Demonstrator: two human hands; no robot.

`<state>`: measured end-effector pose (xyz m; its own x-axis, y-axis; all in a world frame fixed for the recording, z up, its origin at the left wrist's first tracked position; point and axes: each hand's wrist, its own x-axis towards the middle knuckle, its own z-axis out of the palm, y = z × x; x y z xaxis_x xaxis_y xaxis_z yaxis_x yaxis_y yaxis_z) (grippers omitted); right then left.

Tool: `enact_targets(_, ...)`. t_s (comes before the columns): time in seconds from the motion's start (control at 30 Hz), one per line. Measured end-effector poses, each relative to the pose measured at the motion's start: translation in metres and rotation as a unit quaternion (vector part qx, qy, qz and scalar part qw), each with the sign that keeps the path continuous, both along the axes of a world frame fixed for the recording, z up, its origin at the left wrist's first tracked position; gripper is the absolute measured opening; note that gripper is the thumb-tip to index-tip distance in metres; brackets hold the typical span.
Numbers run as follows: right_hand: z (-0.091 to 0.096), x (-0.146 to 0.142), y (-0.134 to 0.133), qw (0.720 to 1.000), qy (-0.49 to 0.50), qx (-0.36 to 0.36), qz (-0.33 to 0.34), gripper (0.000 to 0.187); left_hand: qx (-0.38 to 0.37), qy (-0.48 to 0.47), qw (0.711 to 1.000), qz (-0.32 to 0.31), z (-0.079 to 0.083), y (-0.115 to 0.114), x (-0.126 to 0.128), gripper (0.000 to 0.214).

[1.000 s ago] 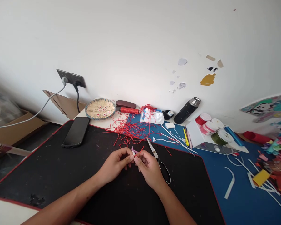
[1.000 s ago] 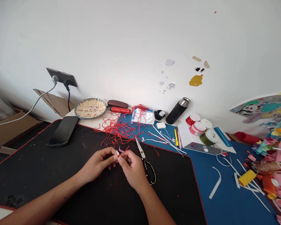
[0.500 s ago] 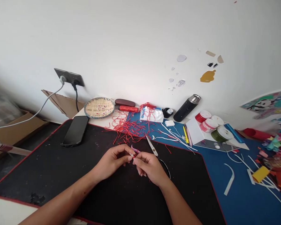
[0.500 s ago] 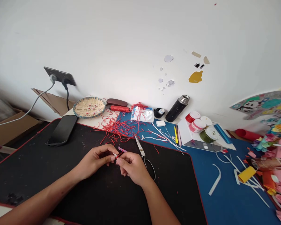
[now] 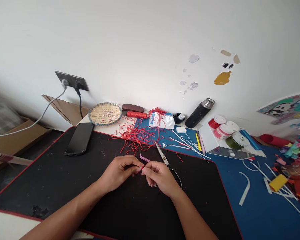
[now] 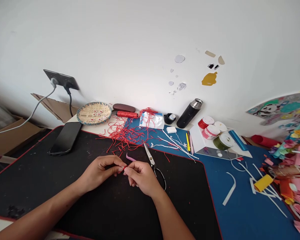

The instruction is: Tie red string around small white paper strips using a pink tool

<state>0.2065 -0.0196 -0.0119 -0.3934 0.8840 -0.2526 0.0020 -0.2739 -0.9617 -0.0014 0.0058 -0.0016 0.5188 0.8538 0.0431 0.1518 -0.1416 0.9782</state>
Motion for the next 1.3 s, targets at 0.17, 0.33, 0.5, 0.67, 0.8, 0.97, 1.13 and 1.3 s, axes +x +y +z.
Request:
enact_targets(0.17, -0.001, 0.001, 0.000, 1.000, -0.010, 0.001, 0.004, 0.042, 0.006, 0.008, 1.000, -0.007, 0.000, 0.000, 0.001, 0.017)
enact_targets(0.33, -0.002, -0.001, -0.001, 1.000, -0.013, -0.003, -0.012, 0.044, -0.030, -0.015, 0.999, 0.010, 0.000, -0.002, 0.003, 0.017)
enact_targets(0.5, -0.002, -0.006, -0.002, 0.999, -0.020, 0.012, -0.038, 0.047, -0.076, -0.031, 0.995, 0.064, -0.003, -0.002, 0.007, 0.023)
enact_targets(0.67, -0.006, -0.008, -0.003, 0.996, -0.058, 0.021, -0.060, 0.046, -0.113, -0.057, 0.990, 0.067, -0.008, -0.001, 0.010, 0.028)
enact_targets(0.8, -0.009, -0.007, -0.003, 0.996, -0.063, 0.019, -0.058, 0.046, -0.112, -0.086, 0.988, 0.061, -0.010, -0.001, 0.010, 0.022)
enact_targets(0.97, -0.010, -0.007, -0.003, 0.997, -0.056, 0.019, -0.051, 0.045, -0.067, -0.035, 0.996, 0.055, -0.010, -0.001, 0.007, 0.017)
enact_targets(1.13, -0.010, -0.007, -0.003, 0.997, -0.062, 0.017, -0.049, 0.044, -0.006, 0.013, 0.998, 0.064, -0.008, -0.002, 0.006, 0.016)
enact_targets(1.3, -0.008, -0.007, -0.004, 0.996, -0.067, 0.023, -0.047, 0.043, 0.010, 0.019, 0.998, 0.055, -0.007, -0.001, 0.005, 0.017)
